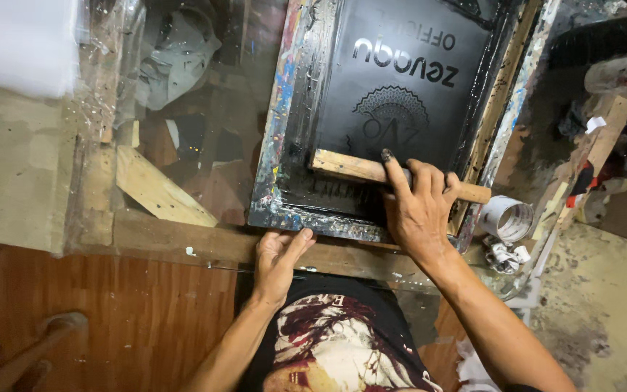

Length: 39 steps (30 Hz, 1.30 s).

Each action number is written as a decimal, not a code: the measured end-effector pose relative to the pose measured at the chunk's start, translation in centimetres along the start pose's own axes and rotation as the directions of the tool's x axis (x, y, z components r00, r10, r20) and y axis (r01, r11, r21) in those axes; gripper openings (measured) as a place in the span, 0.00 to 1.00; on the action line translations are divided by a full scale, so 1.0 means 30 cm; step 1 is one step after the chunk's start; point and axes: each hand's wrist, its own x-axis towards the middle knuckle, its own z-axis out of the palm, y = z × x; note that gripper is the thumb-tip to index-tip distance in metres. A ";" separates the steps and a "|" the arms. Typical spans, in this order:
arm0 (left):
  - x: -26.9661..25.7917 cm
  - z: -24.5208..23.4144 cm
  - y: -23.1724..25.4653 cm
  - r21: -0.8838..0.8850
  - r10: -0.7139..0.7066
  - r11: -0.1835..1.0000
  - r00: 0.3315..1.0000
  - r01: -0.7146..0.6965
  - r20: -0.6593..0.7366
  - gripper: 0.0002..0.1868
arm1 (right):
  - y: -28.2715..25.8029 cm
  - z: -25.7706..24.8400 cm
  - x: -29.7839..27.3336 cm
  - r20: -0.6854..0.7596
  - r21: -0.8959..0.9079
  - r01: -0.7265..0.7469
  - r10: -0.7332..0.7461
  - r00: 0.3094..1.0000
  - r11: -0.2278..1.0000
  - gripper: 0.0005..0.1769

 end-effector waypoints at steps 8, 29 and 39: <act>-0.067 0.063 0.172 0.155 0.078 0.985 0.997 -0.073 -0.026 0.11 | 0.096 0.042 0.160 -0.043 -0.061 0.007 -0.010 0.999 0.998 0.45; -0.177 0.108 0.324 0.307 0.182 0.928 0.976 -0.210 0.119 0.37 | 0.268 -0.151 0.669 -0.036 0.187 0.108 -0.103 0.994 0.976 0.22; -0.409 0.271 0.671 0.259 0.321 0.855 0.852 -0.448 0.415 0.23 | 0.069 -0.620 0.091 -0.134 0.299 -0.001 0.043 0.990 0.954 0.21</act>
